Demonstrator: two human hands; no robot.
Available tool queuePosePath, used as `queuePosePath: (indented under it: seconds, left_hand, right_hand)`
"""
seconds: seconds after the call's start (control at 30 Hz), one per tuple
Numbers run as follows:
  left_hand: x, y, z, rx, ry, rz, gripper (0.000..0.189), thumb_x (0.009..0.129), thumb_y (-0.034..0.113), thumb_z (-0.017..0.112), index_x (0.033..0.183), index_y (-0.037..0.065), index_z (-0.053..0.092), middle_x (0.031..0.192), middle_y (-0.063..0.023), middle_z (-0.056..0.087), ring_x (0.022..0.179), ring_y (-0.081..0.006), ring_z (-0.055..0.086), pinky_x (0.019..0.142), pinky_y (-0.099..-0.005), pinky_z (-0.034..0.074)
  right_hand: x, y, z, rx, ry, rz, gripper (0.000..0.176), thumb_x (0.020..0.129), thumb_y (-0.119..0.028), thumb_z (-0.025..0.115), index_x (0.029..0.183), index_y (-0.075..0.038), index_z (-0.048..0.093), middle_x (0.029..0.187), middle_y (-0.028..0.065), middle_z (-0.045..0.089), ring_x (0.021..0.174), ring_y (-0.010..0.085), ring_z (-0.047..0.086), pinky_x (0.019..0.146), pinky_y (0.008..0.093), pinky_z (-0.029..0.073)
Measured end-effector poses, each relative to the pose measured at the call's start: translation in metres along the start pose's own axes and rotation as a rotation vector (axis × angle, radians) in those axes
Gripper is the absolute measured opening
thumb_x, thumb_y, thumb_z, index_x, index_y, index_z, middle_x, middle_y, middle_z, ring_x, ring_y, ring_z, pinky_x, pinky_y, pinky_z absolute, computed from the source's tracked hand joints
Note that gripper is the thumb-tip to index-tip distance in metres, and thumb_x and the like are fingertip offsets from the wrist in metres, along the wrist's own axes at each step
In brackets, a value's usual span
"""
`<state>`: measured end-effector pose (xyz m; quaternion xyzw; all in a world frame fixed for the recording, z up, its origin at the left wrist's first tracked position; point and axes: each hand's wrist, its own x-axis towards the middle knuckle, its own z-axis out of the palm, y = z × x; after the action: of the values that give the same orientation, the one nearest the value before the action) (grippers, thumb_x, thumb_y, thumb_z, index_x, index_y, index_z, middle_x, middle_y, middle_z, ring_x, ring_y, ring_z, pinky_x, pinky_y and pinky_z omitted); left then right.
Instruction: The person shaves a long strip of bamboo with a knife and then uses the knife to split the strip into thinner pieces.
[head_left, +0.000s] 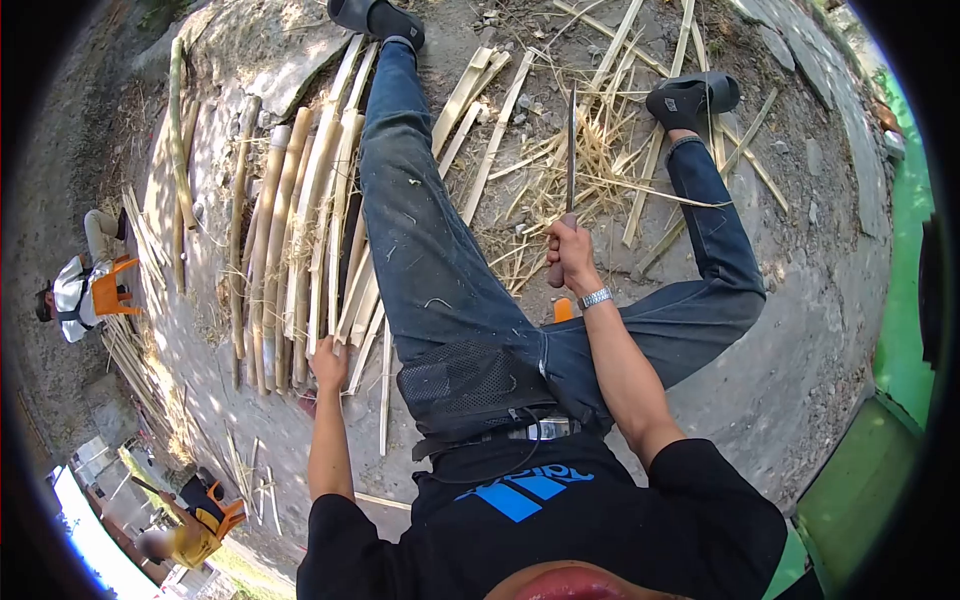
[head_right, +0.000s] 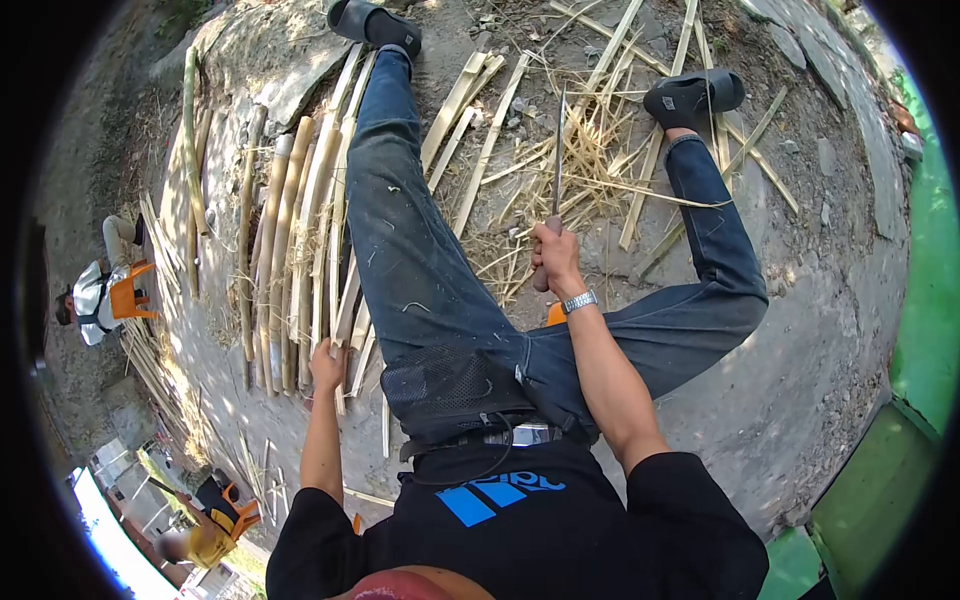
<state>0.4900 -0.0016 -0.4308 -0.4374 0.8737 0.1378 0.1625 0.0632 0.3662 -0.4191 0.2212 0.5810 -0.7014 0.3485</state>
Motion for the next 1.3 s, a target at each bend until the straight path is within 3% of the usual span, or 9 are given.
queuePosePath:
  seconds: [0.17,0.4,0.6,0.67,0.73,0.87,0.93,1.13,1.3]
  left_hand:
    - [-0.026,-0.055,-0.09,0.014,0.728,-0.101,0.018,0.089,0.015,0.065,0.102,0.003,0.067,0.084,-0.0225,0.068,0.078,-0.0463,0.064,0.069,-0.0486,0.051]
    - [-0.051,0.035,-0.386,-0.16,1.64,0.018,0.03,0.102,0.026,0.062,0.097,-0.001,0.074,0.081,-0.0057,0.073,0.066,-0.0156,0.067,0.058,-0.031,0.053]
    - [-0.083,0.17,-0.579,-0.828,1.803,0.43,0.034,0.1,0.027,0.049,0.097,-0.006,0.057,0.073,-0.0089,0.063,0.054,-0.0158,0.051,0.049,-0.0292,0.041]
    - [-0.063,0.189,-0.62,-1.232,1.964,0.642,0.026,0.097,0.016,0.056,0.088,-0.009,0.055,0.076,-0.0179,0.063,0.062,-0.0266,0.065,0.05,-0.0354,0.056]
    - [-0.034,0.134,-0.676,-1.184,1.191,1.458,0.034,0.097,0.022,0.048,0.079,-0.007,0.05,0.071,-0.0133,0.058,0.054,-0.0263,0.056,0.046,-0.0366,0.051]
    - [-0.011,0.278,-0.602,-1.161,1.854,0.654,0.044,0.095,0.037,0.043,0.077,-0.003,0.05,0.063,-0.006,0.045,0.048,-0.0207,0.04,0.046,-0.0348,0.036]
    - [0.004,0.314,-0.562,-1.614,1.338,1.037,0.05,0.097,0.047,0.041,0.095,-0.002,0.053,0.061,-0.0036,0.042,0.049,-0.0147,0.037,0.047,-0.0308,0.029]
    - [0.051,0.444,-0.398,-1.688,0.89,0.884,0.087,0.093,0.082,0.016,0.101,0.003,0.053,0.06,0.0006,0.026,0.049,-0.0111,0.026,0.049,-0.029,0.019]
    - [0.091,0.495,-0.281,-1.705,0.683,0.927,0.078,0.098,0.075,0.032,0.107,0.0,0.05,0.063,0.0018,0.029,0.05,-0.0087,0.026,0.046,-0.0257,0.02]
  right_hand:
    - [0.002,-0.001,-0.003,-0.002,0.032,-0.017,0.02,0.084,-0.018,0.067,0.076,-0.003,0.058,0.058,0.0014,0.049,0.045,0.012,0.048,0.043,0.0303,0.041]
    - [-0.006,-0.007,0.005,-0.068,0.032,-0.084,0.018,0.08,-0.017,0.069,0.075,-0.002,0.06,0.057,0.0036,0.052,0.045,0.0138,0.052,0.041,0.0316,0.043]
    - [-0.005,-0.004,0.006,-0.12,-0.022,-0.102,0.017,0.086,-0.02,0.066,0.082,-0.004,0.061,0.061,-0.0008,0.047,0.047,0.0099,0.047,0.044,0.0282,0.041]
    - [-0.009,-0.008,0.007,-0.097,-0.039,-0.112,0.019,0.086,-0.02,0.067,0.082,-0.003,0.061,0.059,-0.0015,0.047,0.046,0.0095,0.046,0.043,0.0275,0.039]
    - [-0.015,-0.014,0.005,-0.123,-0.016,-0.123,0.019,0.086,-0.021,0.068,0.082,-0.003,0.061,0.059,-0.0016,0.047,0.045,0.0096,0.046,0.042,0.0276,0.039]
    - [-0.013,-0.015,0.003,-0.072,0.085,-0.164,0.019,0.083,-0.018,0.069,0.076,-0.002,0.062,0.056,0.0016,0.051,0.042,0.013,0.049,0.04,0.0308,0.039]
    - [-0.014,-0.017,-0.003,-0.056,0.092,-0.174,0.023,0.083,-0.021,0.07,0.074,-0.002,0.062,0.055,0.0025,0.052,0.043,0.0141,0.051,0.041,0.0315,0.04]
    - [-0.023,-0.023,-0.015,-0.316,0.216,-0.379,0.028,0.089,-0.026,0.071,0.074,-0.006,0.06,0.056,-0.0019,0.048,0.043,0.0095,0.046,0.041,0.0269,0.037]
    - [-0.055,-0.049,-0.018,-0.259,0.05,-0.347,0.058,0.1,-0.057,0.051,0.079,-0.002,0.054,0.055,0.0025,0.047,0.043,0.0107,0.045,0.041,0.0271,0.035]
